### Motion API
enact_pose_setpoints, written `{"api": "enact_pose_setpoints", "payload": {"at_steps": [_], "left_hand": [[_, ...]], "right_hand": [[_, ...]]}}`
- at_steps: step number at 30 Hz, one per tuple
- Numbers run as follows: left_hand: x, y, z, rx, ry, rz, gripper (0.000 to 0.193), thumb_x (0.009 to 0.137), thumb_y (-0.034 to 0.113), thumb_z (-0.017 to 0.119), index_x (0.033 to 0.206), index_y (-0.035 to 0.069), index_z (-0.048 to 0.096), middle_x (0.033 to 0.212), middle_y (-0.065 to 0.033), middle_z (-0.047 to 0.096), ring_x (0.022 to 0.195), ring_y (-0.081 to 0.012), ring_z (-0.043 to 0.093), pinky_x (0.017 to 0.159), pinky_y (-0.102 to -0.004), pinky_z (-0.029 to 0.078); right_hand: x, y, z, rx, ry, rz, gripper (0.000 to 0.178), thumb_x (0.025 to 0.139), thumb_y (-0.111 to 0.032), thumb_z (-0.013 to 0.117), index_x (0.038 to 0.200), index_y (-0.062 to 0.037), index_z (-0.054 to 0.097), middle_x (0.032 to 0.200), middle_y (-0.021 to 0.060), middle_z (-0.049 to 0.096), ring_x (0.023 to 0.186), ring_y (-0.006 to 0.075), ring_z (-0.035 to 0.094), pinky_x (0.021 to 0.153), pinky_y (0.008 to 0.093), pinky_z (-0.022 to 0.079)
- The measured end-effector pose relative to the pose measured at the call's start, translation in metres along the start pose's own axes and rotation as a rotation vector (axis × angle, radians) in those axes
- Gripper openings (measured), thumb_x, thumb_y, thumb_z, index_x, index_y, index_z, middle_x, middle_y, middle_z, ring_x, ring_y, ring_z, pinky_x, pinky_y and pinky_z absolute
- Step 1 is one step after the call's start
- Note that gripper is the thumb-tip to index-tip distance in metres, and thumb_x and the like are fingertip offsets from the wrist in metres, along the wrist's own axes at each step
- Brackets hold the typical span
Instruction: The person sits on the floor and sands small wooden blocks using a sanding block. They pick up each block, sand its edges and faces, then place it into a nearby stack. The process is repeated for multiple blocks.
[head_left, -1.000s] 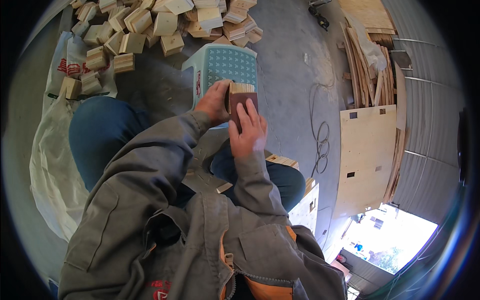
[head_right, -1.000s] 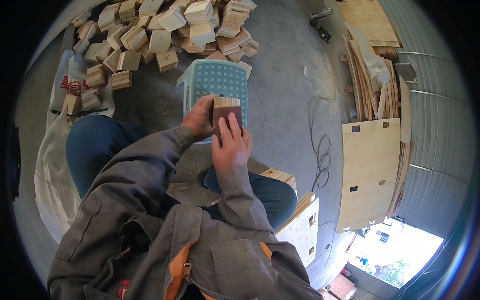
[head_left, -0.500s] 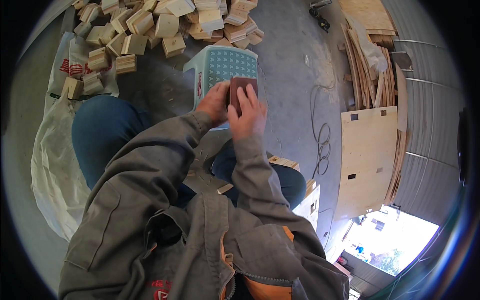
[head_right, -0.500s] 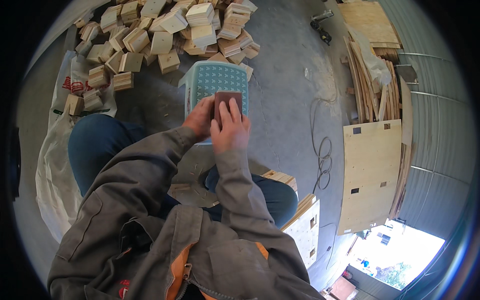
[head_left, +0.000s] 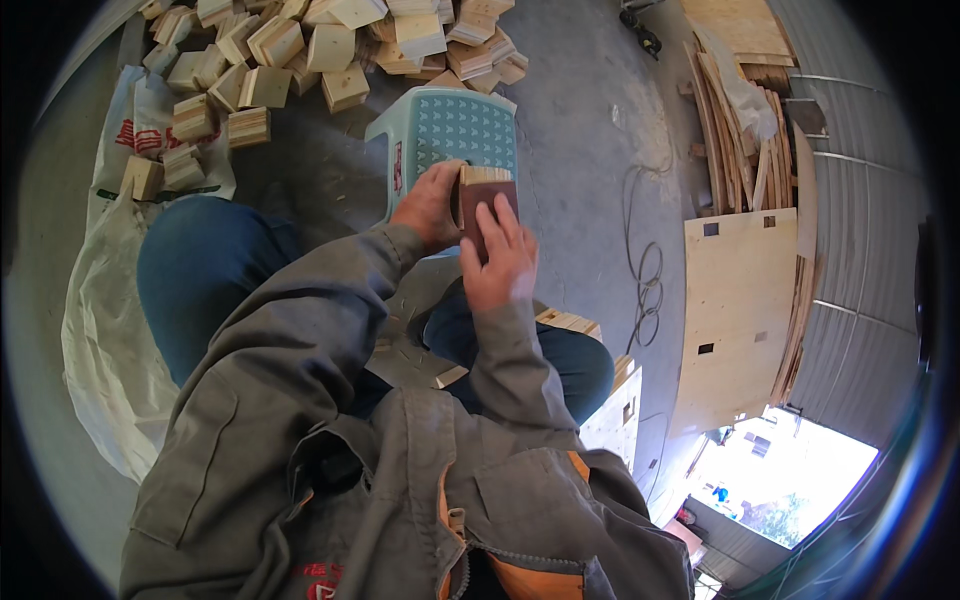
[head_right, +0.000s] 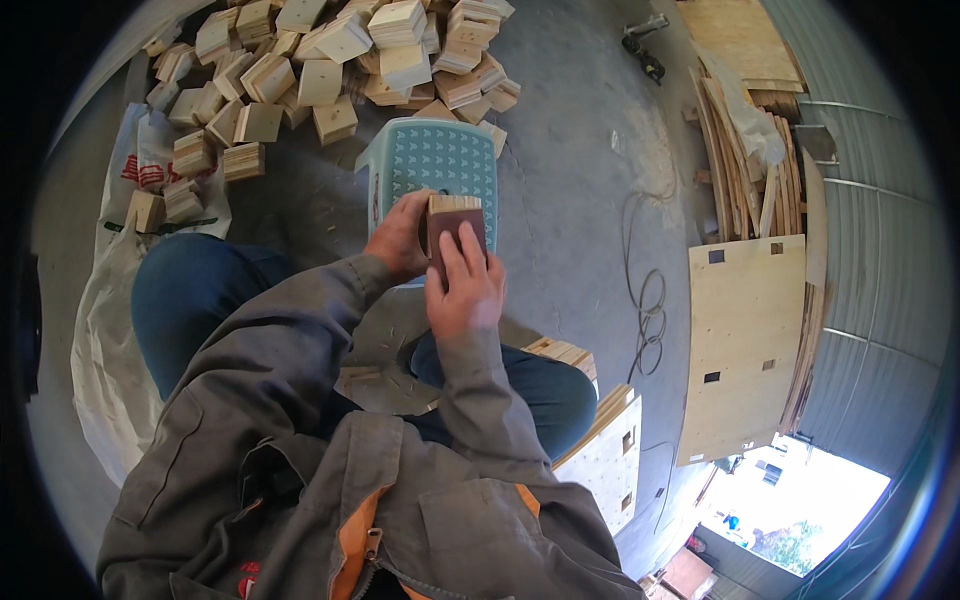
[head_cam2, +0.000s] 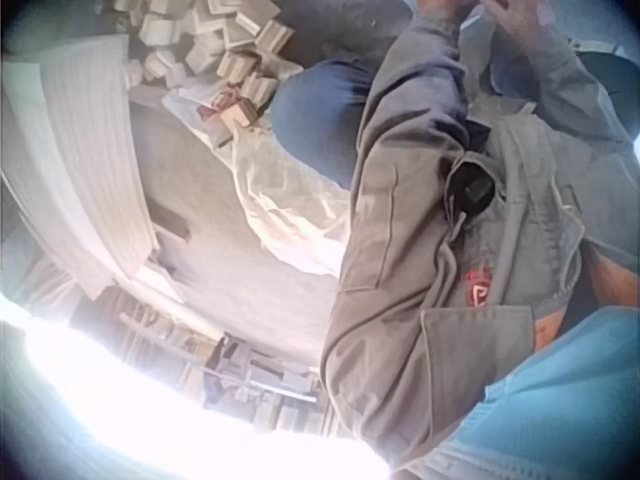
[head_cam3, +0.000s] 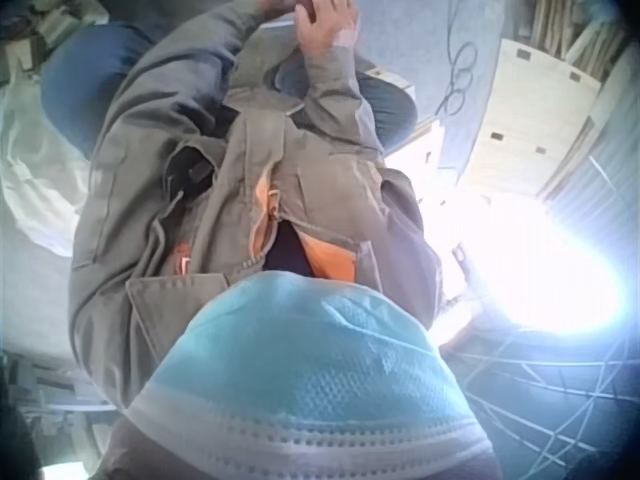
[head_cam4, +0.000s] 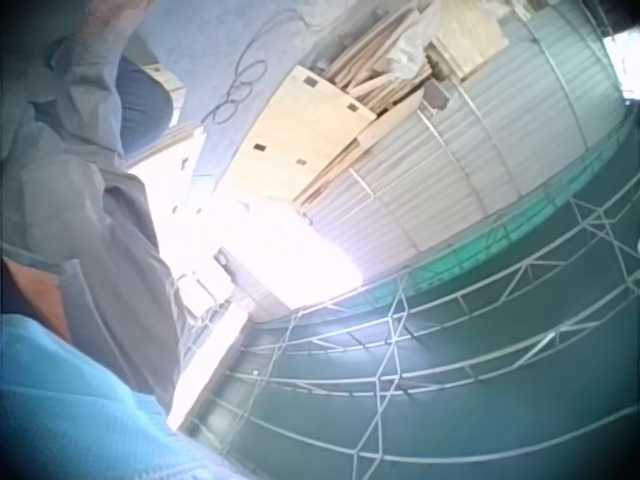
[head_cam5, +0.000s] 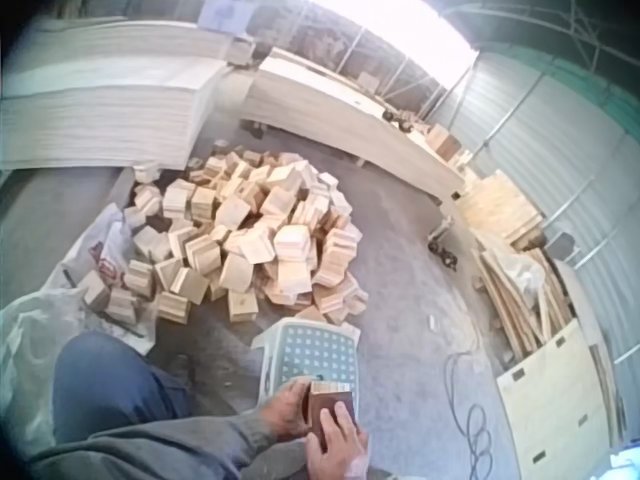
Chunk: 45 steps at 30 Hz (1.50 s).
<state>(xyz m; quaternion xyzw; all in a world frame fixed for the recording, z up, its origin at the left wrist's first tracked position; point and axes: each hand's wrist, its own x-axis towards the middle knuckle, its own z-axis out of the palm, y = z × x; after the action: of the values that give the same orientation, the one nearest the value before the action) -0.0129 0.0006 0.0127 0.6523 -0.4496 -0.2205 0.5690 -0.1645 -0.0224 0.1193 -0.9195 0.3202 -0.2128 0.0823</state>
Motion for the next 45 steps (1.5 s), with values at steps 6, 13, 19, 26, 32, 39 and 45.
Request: {"api": "enact_pose_setpoints", "payload": {"at_steps": [6,13,19,26,32,39,45], "left_hand": [[0.0,0.012,-0.002,-0.013,-0.032,-0.003,0.098,0.063,0.017,0.096,0.147,0.008,0.046,0.143,-0.0205,0.055,0.135,-0.0435,0.054,0.114,-0.0458,0.048],[-0.001,0.016,-0.007,0.007,-0.035,-0.027,0.097,0.064,0.018,0.095,0.146,0.008,0.046,0.141,-0.0194,0.056,0.135,-0.0427,0.054,0.113,-0.0459,0.048],[0.001,0.01,-0.003,0.001,-0.028,-0.013,0.093,0.066,0.016,0.093,0.146,0.008,0.046,0.139,-0.0215,0.056,0.134,-0.0432,0.054,0.113,-0.0461,0.048],[0.002,0.012,-0.001,0.005,-0.043,-0.029,0.093,0.066,0.016,0.093,0.146,0.008,0.045,0.139,-0.0221,0.056,0.133,-0.0437,0.055,0.113,-0.046,0.048],[-0.001,0.008,-0.003,0.015,-0.025,-0.017,0.097,0.063,0.016,0.094,0.147,0.009,0.045,0.141,-0.0212,0.055,0.134,-0.0435,0.054,0.113,-0.0457,0.048],[-0.001,0.014,-0.006,-0.003,-0.017,-0.012,0.098,0.062,0.014,0.096,0.146,0.007,0.046,0.138,-0.0213,0.057,0.132,-0.0439,0.056,0.113,-0.0457,0.048],[0.0,0.011,-0.002,0.013,-0.037,-0.036,0.099,0.062,0.015,0.095,0.147,0.009,0.045,0.142,-0.0197,0.055,0.136,-0.0421,0.054,0.115,-0.0443,0.048]], "right_hand": [[0.111,0.034,0.031,-0.021,-0.054,0.147,0.053,0.086,-0.021,0.077,0.138,-0.0122,0.072,0.154,0.0134,0.06,0.125,0.0401,0.063,0.11,0.0484,0.049],[0.089,0.037,0.023,-0.085,-0.09,0.137,0.056,0.088,-0.023,0.075,0.142,-0.0097,0.069,0.154,0.0174,0.059,0.131,0.0402,0.061,0.114,0.0482,0.046],[-0.036,0.009,-0.02,-0.045,-0.039,0.078,0.058,0.086,-0.017,0.079,0.142,-0.0103,0.068,0.157,0.0159,0.057,0.126,0.0421,0.058,0.111,0.0515,0.046],[-0.048,0.009,-0.027,-0.049,-0.016,0.063,0.058,0.085,-0.015,0.08,0.142,-0.0115,0.068,0.155,0.0154,0.058,0.125,0.0404,0.06,0.11,0.0514,0.047],[0.045,0.027,0.005,-0.037,-0.021,0.084,0.055,0.086,-0.018,0.079,0.139,-0.0103,0.07,0.152,0.0161,0.061,0.129,0.0389,0.062,0.112,0.0487,0.048],[0.126,0.046,0.029,-0.073,-0.181,0.228,0.055,0.087,-0.025,0.077,0.141,-0.0187,0.07,0.157,0.0083,0.058,0.123,0.0393,0.062,0.109,0.0488,0.049],[0.05,0.047,0.013,-0.029,-0.049,0.077,0.058,0.087,-0.024,0.077,0.144,-0.0131,0.068,0.159,0.0126,0.056,0.123,0.04,0.06,0.11,0.0489,0.048]]}}
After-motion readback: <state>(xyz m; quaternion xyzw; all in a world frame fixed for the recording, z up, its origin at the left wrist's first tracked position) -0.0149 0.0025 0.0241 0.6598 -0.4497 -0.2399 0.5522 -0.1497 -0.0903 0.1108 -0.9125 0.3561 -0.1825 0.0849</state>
